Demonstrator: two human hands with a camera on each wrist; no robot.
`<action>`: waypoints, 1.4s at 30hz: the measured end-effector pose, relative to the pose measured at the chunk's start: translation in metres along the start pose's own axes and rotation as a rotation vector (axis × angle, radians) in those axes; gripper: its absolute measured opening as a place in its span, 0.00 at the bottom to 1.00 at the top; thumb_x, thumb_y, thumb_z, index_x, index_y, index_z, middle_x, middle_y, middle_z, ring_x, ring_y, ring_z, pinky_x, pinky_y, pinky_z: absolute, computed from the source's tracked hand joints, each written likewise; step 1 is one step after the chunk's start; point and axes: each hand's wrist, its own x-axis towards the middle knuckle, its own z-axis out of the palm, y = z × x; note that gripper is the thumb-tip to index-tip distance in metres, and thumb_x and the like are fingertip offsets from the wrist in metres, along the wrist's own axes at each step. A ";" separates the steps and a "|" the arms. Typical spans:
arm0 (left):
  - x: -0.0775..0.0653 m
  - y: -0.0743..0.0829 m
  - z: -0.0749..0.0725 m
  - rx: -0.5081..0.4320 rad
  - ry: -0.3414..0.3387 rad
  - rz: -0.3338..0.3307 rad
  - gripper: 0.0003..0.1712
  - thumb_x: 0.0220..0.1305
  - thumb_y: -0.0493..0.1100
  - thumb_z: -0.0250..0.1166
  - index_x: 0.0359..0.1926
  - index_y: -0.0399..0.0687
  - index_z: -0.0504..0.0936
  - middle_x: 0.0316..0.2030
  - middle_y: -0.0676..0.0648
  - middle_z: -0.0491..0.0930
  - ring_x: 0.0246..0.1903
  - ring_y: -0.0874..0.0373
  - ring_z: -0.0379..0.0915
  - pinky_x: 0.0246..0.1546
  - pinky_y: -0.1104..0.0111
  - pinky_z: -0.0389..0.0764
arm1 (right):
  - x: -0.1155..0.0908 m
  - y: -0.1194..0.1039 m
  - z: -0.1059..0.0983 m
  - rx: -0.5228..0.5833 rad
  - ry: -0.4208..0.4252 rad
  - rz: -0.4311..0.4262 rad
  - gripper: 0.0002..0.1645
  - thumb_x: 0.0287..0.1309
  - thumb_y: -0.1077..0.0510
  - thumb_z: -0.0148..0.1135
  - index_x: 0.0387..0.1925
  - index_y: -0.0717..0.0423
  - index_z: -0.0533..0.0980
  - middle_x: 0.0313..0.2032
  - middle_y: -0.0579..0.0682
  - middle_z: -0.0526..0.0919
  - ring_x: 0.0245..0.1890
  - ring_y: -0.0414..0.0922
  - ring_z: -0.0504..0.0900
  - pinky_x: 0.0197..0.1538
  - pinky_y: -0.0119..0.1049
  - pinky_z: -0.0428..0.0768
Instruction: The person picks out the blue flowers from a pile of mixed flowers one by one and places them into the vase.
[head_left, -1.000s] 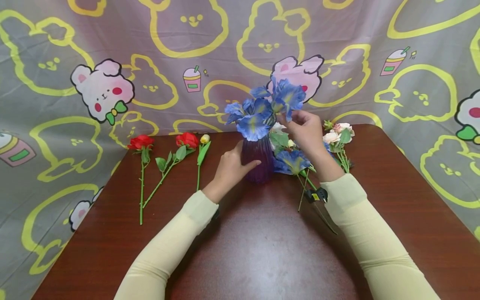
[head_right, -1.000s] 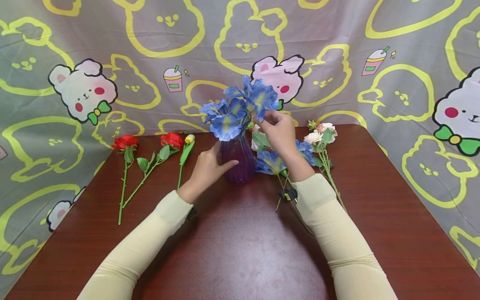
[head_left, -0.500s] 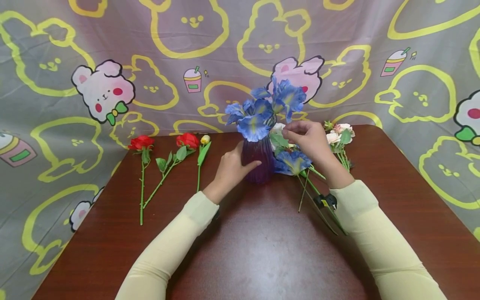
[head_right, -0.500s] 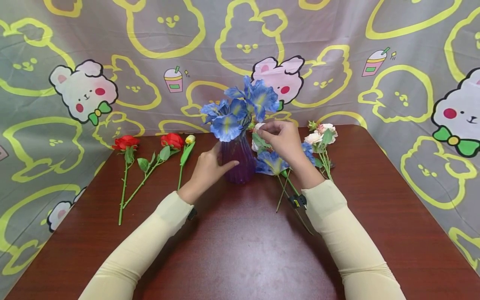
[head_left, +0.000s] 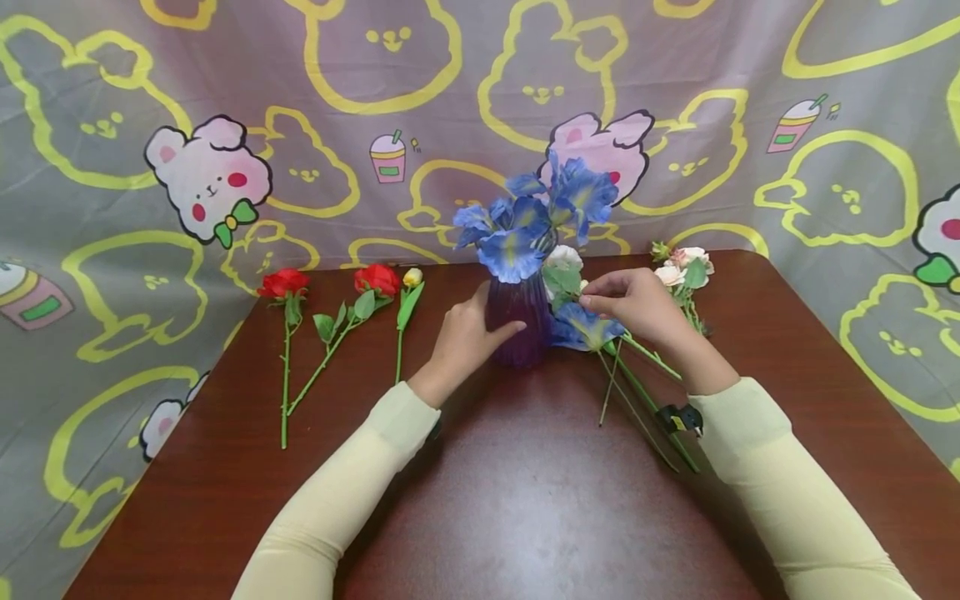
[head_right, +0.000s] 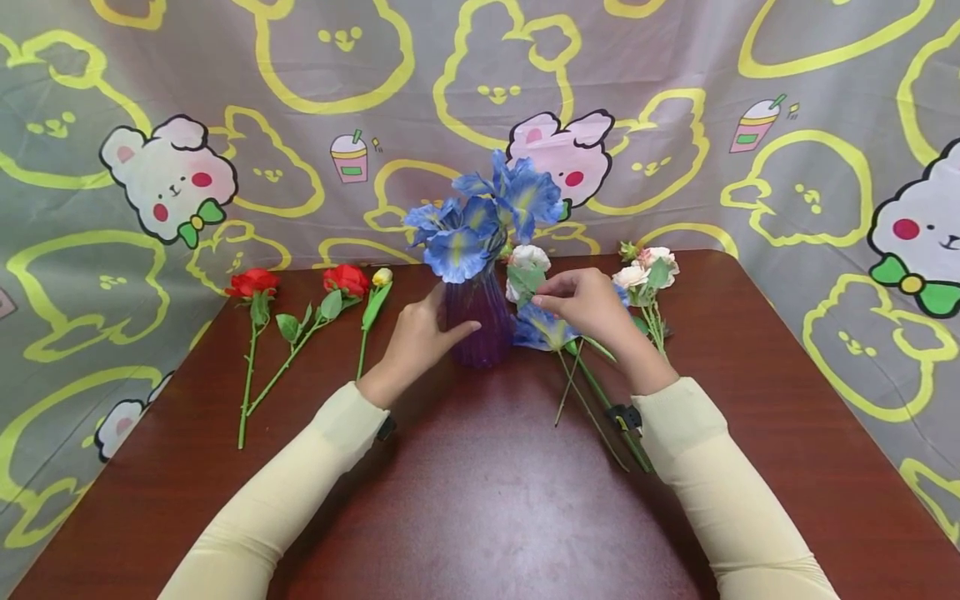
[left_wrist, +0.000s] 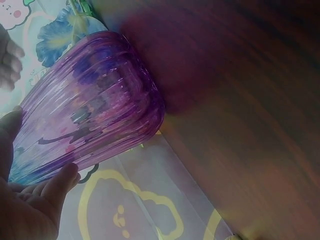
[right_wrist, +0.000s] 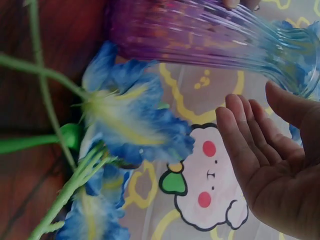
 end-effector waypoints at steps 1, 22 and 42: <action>0.000 0.001 0.000 0.001 0.000 0.002 0.40 0.45 0.63 0.64 0.53 0.43 0.65 0.33 0.42 0.78 0.33 0.50 0.76 0.36 0.61 0.76 | -0.001 0.002 -0.001 -0.013 -0.014 0.010 0.19 0.49 0.46 0.62 0.37 0.56 0.79 0.36 0.54 0.81 0.35 0.52 0.79 0.36 0.44 0.76; 0.000 0.003 -0.002 0.011 -0.006 -0.007 0.41 0.46 0.62 0.64 0.54 0.41 0.65 0.33 0.41 0.78 0.33 0.50 0.76 0.36 0.62 0.76 | -0.014 0.034 -0.011 -0.184 -0.386 0.120 0.14 0.48 0.56 0.64 0.27 0.66 0.78 0.21 0.54 0.80 0.26 0.50 0.80 0.30 0.43 0.78; 0.000 0.003 -0.003 0.011 -0.013 -0.005 0.41 0.46 0.62 0.65 0.54 0.41 0.65 0.33 0.41 0.78 0.33 0.50 0.76 0.36 0.62 0.76 | -0.026 0.047 -0.004 -0.335 -0.665 0.260 0.11 0.42 0.57 0.68 0.23 0.61 0.77 0.21 0.54 0.80 0.22 0.47 0.80 0.26 0.40 0.78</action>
